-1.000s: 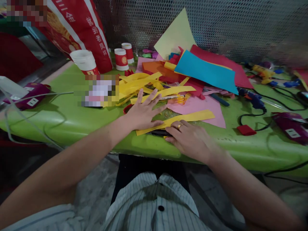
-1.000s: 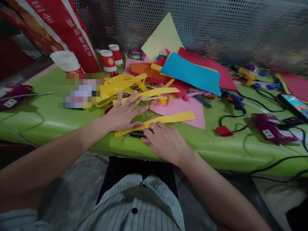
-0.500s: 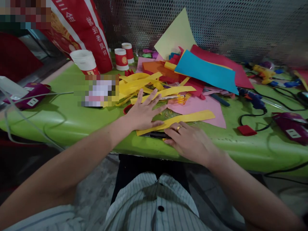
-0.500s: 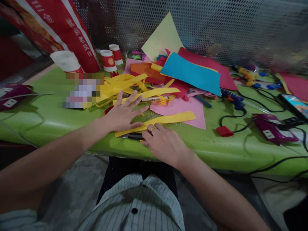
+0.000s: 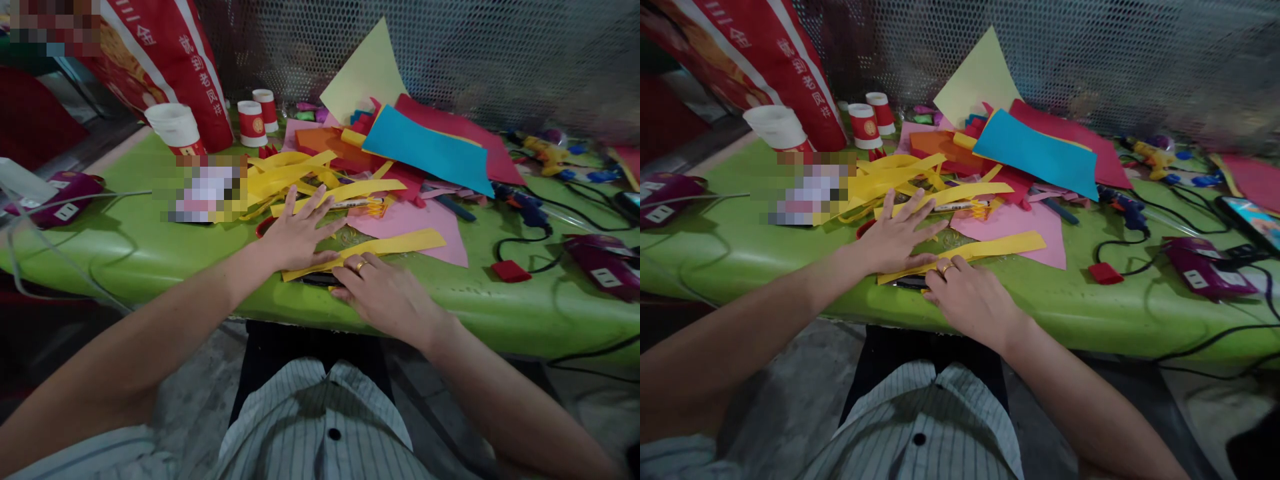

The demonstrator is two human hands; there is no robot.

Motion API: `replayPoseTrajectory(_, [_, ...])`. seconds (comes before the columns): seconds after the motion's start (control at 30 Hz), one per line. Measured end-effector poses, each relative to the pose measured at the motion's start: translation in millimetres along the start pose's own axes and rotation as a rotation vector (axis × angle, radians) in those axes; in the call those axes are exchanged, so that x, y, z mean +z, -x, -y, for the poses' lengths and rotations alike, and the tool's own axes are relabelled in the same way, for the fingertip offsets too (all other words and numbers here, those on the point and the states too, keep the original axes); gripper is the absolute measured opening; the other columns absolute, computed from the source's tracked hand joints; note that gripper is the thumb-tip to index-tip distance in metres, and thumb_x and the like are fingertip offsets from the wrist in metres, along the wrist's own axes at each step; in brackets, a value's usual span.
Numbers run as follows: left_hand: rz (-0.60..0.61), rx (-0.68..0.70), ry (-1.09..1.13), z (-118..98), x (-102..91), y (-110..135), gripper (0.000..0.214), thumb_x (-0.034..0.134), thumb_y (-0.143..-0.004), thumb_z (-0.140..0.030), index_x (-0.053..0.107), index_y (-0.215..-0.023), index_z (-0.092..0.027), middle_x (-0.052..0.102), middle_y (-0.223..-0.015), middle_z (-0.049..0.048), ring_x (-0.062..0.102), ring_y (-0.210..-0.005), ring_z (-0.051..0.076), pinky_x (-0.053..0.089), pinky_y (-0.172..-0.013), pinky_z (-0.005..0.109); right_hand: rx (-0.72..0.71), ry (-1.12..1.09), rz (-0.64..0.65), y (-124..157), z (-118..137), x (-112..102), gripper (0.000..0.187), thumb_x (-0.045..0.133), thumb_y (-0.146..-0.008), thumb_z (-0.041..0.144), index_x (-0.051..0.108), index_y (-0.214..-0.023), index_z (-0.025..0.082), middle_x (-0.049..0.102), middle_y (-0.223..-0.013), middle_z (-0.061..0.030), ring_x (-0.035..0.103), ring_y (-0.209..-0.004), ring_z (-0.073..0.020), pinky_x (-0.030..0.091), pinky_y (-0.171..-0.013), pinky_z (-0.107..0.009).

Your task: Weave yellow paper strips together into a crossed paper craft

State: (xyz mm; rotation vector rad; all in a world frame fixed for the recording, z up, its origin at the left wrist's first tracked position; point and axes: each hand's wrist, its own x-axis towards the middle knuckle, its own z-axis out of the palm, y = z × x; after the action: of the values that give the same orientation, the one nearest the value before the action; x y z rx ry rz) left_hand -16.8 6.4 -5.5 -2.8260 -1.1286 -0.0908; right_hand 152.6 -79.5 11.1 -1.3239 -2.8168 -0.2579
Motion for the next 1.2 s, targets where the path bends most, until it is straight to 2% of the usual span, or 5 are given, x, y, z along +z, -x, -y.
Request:
replayPoseTrajectory(0.3, [-0.024,0.007,-0.033,0,0.7,1,0.065,0.026,-0.085,-0.062,0.030,-0.141,-0.028,0.024,-0.151,0.0110,0.010,-0.139,0.035,0.002,-0.103,0.066,-0.080,-0.077,-0.118,20,-17,1,0.023,0.046,-0.089,0.032,0.063,-0.093,0.018,0.067,-0.091,-0.0072,0.060,-0.080,-0.0200,0.044,-0.064,-0.030])
replayPoseTrajectory(0.57, [-0.026,0.088,-0.035,-2,-23.7,6,0.061,0.039,-0.079,-0.065,0.064,-0.107,-0.017,0.058,-0.119,0.0148,0.042,-0.119,0.033,0.027,-0.101,0.049,0.510,0.008,-0.225,35,-105,-4,0.037,0.035,-0.090,0.043,0.061,-0.105,0.021,0.065,-0.101,-0.0121,0.059,-0.090,-0.0279,0.043,-0.063,-0.035])
replayPoseTrajectory(0.83, [0.201,-0.005,0.109,-24,-36.0,4,0.039,0.056,-0.077,-0.052,0.061,-0.092,-0.016,0.065,-0.092,0.0088,0.059,-0.089,0.025,0.041,-0.070,0.033,0.675,0.001,-0.052,-9,-163,26,0.040,0.034,-0.089,0.042,0.062,-0.108,0.020,0.063,-0.105,-0.0138,0.059,-0.092,-0.0295,0.044,-0.060,-0.036])
replayPoseTrajectory(1.03, [0.298,-0.141,0.287,-22,-40.3,4,0.018,0.056,-0.080,-0.036,0.056,-0.074,-0.019,0.065,-0.079,0.0027,0.061,-0.077,0.019,0.038,-0.057,0.026,0.623,-0.022,-0.099,-9,-169,28,0.038,0.035,-0.089,0.037,0.063,-0.107,0.016,0.064,-0.106,-0.0156,0.058,-0.097,-0.0291,0.045,-0.069,-0.038])
replayPoseTrajectory(1.2, [0.318,-0.201,0.239,-31,-45.3,4,0.024,0.051,-0.082,-0.040,0.058,-0.087,-0.017,0.065,-0.091,0.0086,0.062,-0.083,0.023,0.045,-0.063,0.031,0.344,-0.113,-0.177,-4,-150,19,0.031,0.043,-0.087,0.033,0.063,-0.105,0.018,0.065,-0.106,-0.0125,0.057,-0.100,-0.0268,0.045,-0.082,-0.041])
